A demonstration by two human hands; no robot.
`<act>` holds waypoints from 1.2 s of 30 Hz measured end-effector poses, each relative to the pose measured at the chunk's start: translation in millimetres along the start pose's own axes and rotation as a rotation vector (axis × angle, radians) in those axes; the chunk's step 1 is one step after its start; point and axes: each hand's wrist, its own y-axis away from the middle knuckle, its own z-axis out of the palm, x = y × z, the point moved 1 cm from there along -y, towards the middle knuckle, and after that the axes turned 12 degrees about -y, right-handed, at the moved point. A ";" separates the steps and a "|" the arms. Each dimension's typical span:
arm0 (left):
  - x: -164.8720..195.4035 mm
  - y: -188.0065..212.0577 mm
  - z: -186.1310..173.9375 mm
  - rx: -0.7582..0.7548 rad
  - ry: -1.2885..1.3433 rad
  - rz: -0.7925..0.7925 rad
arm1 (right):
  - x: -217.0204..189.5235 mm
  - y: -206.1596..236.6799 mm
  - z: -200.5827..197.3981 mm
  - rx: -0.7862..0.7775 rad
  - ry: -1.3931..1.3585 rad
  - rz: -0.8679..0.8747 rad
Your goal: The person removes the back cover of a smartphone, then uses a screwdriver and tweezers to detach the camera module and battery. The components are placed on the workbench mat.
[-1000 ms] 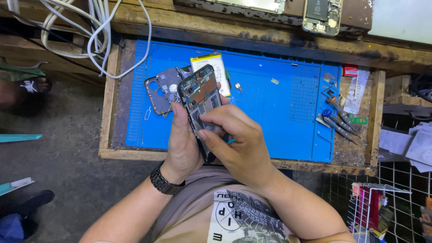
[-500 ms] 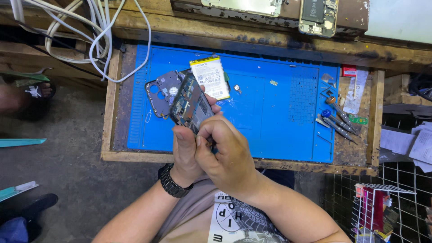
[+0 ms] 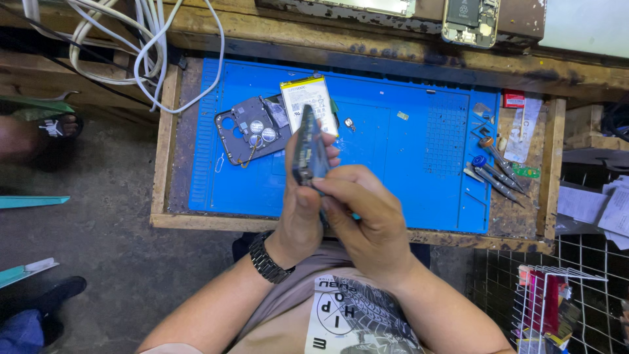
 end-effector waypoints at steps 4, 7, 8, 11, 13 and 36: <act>9.1 -7.7 6.4 -0.130 -0.161 0.065 | -3.8 6.5 -15.6 0.054 0.125 -0.009; 11.9 -14.6 8.9 -0.191 -0.221 0.139 | -3.0 8.6 -19.8 0.065 0.133 -0.011; 11.9 -16.1 9.6 -0.200 -0.252 0.165 | -2.2 9.3 -21.1 0.067 0.124 -0.015; 10.5 -16.5 10.0 -0.166 -0.320 0.232 | 2.1 11.9 -18.2 0.108 0.139 -0.010; 8.0 -16.2 10.0 -0.129 -0.351 0.263 | 6.4 14.5 -14.6 0.142 0.075 0.044; -9.1 -16.2 10.7 0.010 -0.427 0.321 | 40.9 24.1 -3.5 0.338 -0.374 0.302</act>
